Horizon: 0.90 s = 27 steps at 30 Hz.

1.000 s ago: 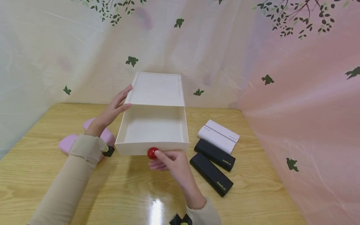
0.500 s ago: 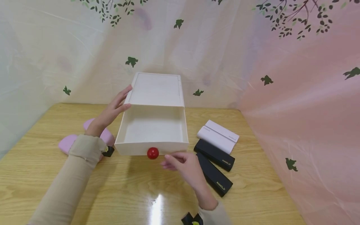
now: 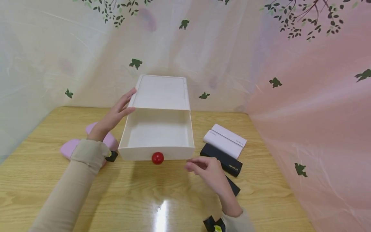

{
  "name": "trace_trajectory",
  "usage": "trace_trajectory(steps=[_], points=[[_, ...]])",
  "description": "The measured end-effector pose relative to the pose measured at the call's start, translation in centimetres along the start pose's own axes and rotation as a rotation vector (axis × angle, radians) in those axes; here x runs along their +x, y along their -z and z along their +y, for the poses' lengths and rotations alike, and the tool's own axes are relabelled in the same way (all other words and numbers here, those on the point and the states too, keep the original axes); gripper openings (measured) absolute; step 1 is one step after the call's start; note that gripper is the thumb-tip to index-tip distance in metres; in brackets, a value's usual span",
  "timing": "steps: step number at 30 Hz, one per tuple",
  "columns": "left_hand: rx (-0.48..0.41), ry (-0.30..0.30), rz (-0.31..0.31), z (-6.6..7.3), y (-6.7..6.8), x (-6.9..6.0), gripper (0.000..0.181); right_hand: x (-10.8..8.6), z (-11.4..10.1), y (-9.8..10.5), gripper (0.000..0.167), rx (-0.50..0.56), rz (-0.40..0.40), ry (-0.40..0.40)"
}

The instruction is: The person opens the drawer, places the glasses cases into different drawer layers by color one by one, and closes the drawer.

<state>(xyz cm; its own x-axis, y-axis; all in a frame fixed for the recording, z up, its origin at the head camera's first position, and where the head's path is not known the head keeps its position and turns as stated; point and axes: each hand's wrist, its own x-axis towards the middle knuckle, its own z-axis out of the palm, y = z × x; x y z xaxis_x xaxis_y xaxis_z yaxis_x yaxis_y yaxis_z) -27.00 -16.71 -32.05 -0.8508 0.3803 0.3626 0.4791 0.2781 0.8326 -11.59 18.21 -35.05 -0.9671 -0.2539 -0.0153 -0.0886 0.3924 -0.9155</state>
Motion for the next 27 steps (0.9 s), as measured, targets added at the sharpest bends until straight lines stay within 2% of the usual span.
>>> trace_trajectory(steps=[3, 11, 19, 27], points=[[0.004, -0.002, -0.003, -0.1, 0.0, 0.0, 0.068, -0.1, 0.4, 0.9, 0.032, -0.051, 0.029, 0.002], [0.01, -0.001, -0.01, -0.1, 0.0, 0.0, 0.068, -0.2, 1.8, 2.8, 0.029, -0.391, 0.103, 0.03], [0.014, -0.005, -0.008, -0.2, 0.1, 0.0, 0.066, -0.2, 2.9, 3.3, 0.033, -0.478, 0.083, -0.008], [0.015, -0.001, -0.005, -0.1, 0.1, 0.0, 0.066, -0.6, 4.0, 3.5, 0.046, -0.602, 0.052, -0.047]])
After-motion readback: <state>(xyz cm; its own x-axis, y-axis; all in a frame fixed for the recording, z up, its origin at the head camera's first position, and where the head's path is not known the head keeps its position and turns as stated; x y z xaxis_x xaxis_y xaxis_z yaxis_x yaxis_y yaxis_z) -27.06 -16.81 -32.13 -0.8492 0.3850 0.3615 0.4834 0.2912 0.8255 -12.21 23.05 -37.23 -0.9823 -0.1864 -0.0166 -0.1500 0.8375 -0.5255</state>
